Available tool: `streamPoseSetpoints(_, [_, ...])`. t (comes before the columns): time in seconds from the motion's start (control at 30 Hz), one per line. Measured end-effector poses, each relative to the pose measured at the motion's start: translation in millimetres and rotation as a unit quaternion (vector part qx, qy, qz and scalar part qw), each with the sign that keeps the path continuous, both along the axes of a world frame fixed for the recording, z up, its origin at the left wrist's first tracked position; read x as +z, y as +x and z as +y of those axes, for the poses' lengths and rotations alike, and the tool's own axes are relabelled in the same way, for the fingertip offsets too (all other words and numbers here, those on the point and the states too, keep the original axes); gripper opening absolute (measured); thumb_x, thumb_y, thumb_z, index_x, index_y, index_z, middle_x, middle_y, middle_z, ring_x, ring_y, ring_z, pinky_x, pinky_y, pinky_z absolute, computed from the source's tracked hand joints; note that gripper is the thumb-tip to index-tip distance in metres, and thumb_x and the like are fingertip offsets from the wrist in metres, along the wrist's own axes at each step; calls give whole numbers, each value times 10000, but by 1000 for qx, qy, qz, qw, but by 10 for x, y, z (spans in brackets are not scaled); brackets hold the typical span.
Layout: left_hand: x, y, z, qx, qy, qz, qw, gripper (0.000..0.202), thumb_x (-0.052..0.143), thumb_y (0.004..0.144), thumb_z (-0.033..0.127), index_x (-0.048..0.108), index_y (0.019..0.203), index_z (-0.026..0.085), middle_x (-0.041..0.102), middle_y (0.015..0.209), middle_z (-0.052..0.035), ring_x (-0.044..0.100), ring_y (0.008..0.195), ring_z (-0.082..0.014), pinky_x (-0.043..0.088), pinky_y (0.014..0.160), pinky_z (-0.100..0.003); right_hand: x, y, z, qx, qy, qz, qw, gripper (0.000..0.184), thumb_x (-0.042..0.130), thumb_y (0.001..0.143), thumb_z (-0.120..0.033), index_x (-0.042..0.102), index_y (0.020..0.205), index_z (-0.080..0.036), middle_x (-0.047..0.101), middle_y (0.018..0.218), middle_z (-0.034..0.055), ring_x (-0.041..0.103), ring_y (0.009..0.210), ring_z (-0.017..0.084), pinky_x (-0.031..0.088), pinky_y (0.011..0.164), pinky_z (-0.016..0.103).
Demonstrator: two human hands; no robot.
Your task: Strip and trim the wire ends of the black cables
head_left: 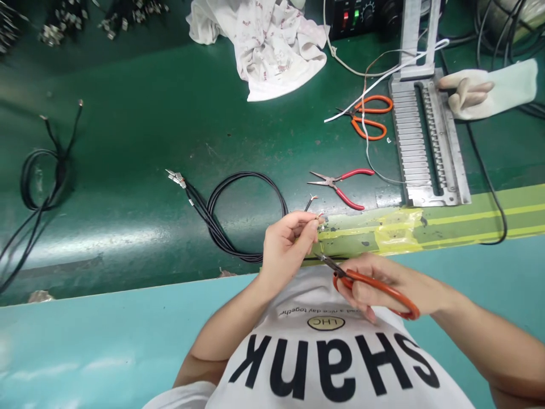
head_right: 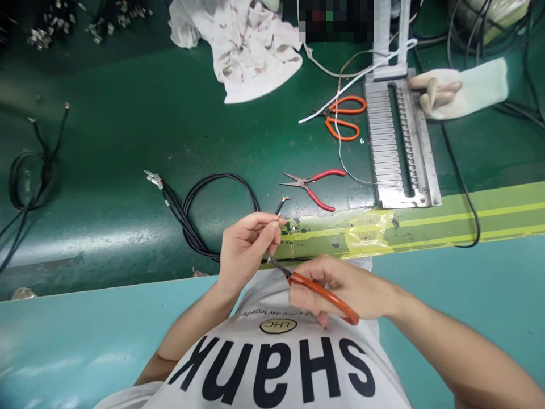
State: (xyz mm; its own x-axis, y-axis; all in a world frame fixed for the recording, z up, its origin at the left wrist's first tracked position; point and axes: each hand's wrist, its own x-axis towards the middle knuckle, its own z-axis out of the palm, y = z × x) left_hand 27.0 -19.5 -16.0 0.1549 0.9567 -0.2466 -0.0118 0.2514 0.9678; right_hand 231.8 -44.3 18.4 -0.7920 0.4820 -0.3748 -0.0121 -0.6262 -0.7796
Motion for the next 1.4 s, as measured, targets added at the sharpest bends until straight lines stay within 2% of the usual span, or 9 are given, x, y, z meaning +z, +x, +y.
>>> streamPoseSetpoints(0.1, [32,-6,-8,4,-7,-3,1000,208,661,927,356,702,952,154,581,642,15,498,497,-65,407,469,-194,-63,23,42,-13,39,-4,999,556,404,985,-645,518,691,-188,533,636,2,515,536,109,444,538,250])
streamPoseSetpoints(0.2, [44,-14,-21,10,-7,-8,1000,196,674,918,352,691,947,159,589,642,18,519,503,-69,436,479,-194,-180,-19,60,-43,20,2,999,599,305,1012,-643,522,695,-183,516,587,-15,498,460,95,399,479,239])
streamPoseSetpoints(0.3, [41,-24,-28,13,-8,-10,1000,207,682,910,359,689,963,159,613,659,10,559,525,-82,488,505,-207,-271,-101,46,-65,-29,26,997,581,315,1012,-639,515,713,-183,497,585,-37,465,396,76,365,422,222])
streamPoseSetpoints(0.4, [38,-29,-30,18,-7,-12,1000,202,688,906,352,682,967,160,627,667,8,582,533,-89,516,521,-215,-305,-168,19,-82,-33,29,996,566,330,1014,-630,520,728,-180,502,579,-43,465,380,71,349,422,218])
streamPoseSetpoints(0.73, [85,-23,-34,24,0,-16,1000,174,681,912,336,663,923,163,631,651,11,590,538,-93,533,533,-217,-298,-209,6,-102,-17,14,995,524,386,1010,-613,500,730,-185,495,546,-50,478,379,71,353,412,205])
streamPoseSetpoints(1.07, [64,-34,-44,26,9,-18,999,155,678,915,320,650,930,168,645,659,13,610,541,-99,541,539,-222,-344,-222,10,-102,-25,33,994,539,392,1000,-634,472,706,-189,463,517,-71,426,334,53,316,380,198])
streamPoseSetpoints(1.23, [65,-20,-41,32,11,-21,999,146,682,912,309,649,932,168,646,657,15,613,548,-96,550,544,-215,-278,-230,2,-109,0,-22,994,524,434,1003,-595,473,680,-184,467,516,-63,442,341,51,334,379,191])
streamPoseSetpoints(1.33, [65,-11,-37,34,14,-21,999,145,686,909,307,648,919,168,636,644,20,606,549,-95,550,544,-210,-230,-232,3,-111,9,-60,992,539,468,988,-598,469,645,-183,465,510,-53,459,346,56,306,363,189])
streamPoseSetpoints(1.4, [62,-10,-37,33,16,-17,999,144,684,910,306,646,916,167,636,644,19,605,546,-94,545,544,-208,-212,-232,9,-110,5,-57,992,552,437,1001,-596,475,641,-180,475,510,-46,470,354,59,313,375,192])
